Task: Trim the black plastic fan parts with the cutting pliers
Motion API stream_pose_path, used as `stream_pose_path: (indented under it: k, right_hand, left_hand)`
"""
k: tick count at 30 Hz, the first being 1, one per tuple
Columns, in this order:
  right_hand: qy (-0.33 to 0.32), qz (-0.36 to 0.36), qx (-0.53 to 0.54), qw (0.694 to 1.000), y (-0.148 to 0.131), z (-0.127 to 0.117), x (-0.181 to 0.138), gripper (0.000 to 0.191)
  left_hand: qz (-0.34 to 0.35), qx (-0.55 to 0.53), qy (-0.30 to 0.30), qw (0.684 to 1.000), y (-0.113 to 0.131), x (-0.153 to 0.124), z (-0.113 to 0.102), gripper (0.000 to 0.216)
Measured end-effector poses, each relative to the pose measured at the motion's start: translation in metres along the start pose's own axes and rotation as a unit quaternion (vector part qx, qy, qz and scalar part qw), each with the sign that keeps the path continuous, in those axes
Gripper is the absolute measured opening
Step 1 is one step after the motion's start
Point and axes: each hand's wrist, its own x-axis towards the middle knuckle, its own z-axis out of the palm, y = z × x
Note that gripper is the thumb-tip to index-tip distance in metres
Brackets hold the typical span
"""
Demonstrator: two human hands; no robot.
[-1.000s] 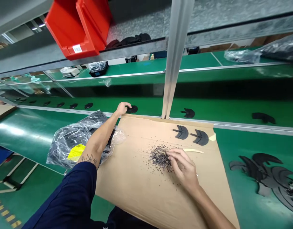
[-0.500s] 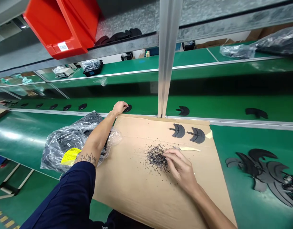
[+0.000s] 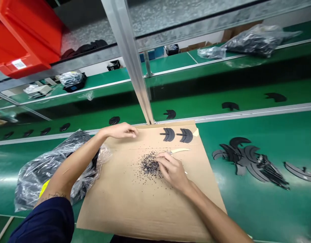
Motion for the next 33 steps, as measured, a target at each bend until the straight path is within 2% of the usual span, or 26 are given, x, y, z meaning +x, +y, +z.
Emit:
stream_pose_path:
  k: [1,2,3,5,6,8,10,12,14,17,20,23,25,27,28,31,33]
  right_hand:
    - [-0.005,-0.004,-0.016,1.0,0.001,0.0,-0.001,0.028]
    - [-0.011,-0.009,-0.033,0.999,0.001,0.0,-0.002,0.028]
    - [-0.016,-0.012,-0.05,0.999,0.002,0.0,-0.003,0.027]
    - [-0.026,-0.015,-0.077,0.997,0.003,-0.002,-0.003,0.025]
    - [-0.028,-0.014,-0.086,0.996,0.004,-0.002,-0.003,0.025]
    - [-0.027,-0.008,-0.094,0.995,0.006,-0.004,-0.003,0.027]
    - [-0.025,-0.004,-0.098,0.995,0.007,-0.005,-0.004,0.029]
    - [-0.023,-0.004,-0.102,0.995,0.007,-0.005,-0.005,0.029]
    - [-0.018,-0.003,-0.104,0.994,0.007,-0.005,-0.005,0.029]
    - [0.009,0.011,-0.101,0.995,0.005,-0.005,-0.003,0.031]
    - [0.097,0.02,-0.116,0.988,0.001,-0.007,0.001,0.036]
    - [0.189,0.007,-0.149,0.971,0.001,-0.012,0.007,0.058]
    - [0.21,-0.009,-0.159,0.965,0.004,-0.014,0.011,0.076]
    - [0.192,-0.027,-0.146,0.97,0.006,-0.014,0.013,0.088]
    - [0.168,-0.036,-0.132,0.976,0.006,-0.013,0.014,0.087]
    - [0.084,-0.056,-0.091,0.991,0.004,-0.006,0.011,0.061]
    - [0.058,-0.059,-0.077,0.994,-0.001,-0.001,0.009,0.044]
  left_hand:
    - [0.079,-0.001,-0.012,0.997,0.021,0.011,0.002,0.029]
    - [0.118,0.024,0.005,0.993,0.042,0.025,0.004,0.03]
    - [0.114,0.068,0.035,0.991,0.061,0.042,0.007,0.03]
    - [0.023,0.148,0.102,0.983,0.091,0.083,0.011,0.028]
    - [-0.003,0.154,0.116,0.981,0.102,0.105,0.013,0.029]
    - [-0.04,0.153,0.138,0.978,0.114,0.144,0.016,0.036]
    - [-0.076,0.139,0.155,0.975,0.117,0.172,0.018,0.038]
    - [-0.1,0.12,0.171,0.973,0.117,0.186,0.019,0.036]
    - [-0.101,0.098,0.19,0.972,0.116,0.188,0.019,0.034]
    - [-0.065,0.062,0.224,0.97,0.116,0.171,0.016,0.028]
    - [-0.025,0.029,0.241,0.97,0.115,0.134,0.017,0.024]
    - [0.04,-0.081,0.255,0.963,0.111,0.08,0.028,0.021]
    - [0.093,-0.185,0.256,0.944,0.109,0.042,0.041,0.018]
    - [0.121,-0.264,0.241,0.926,0.108,0.01,0.055,0.017]
    - [0.123,-0.295,0.232,0.919,0.107,-0.004,0.062,0.018]
    - [0.103,-0.395,0.215,0.887,0.105,-0.032,0.082,0.022]
    - [0.085,-0.449,0.201,0.866,0.103,-0.043,0.092,0.024]
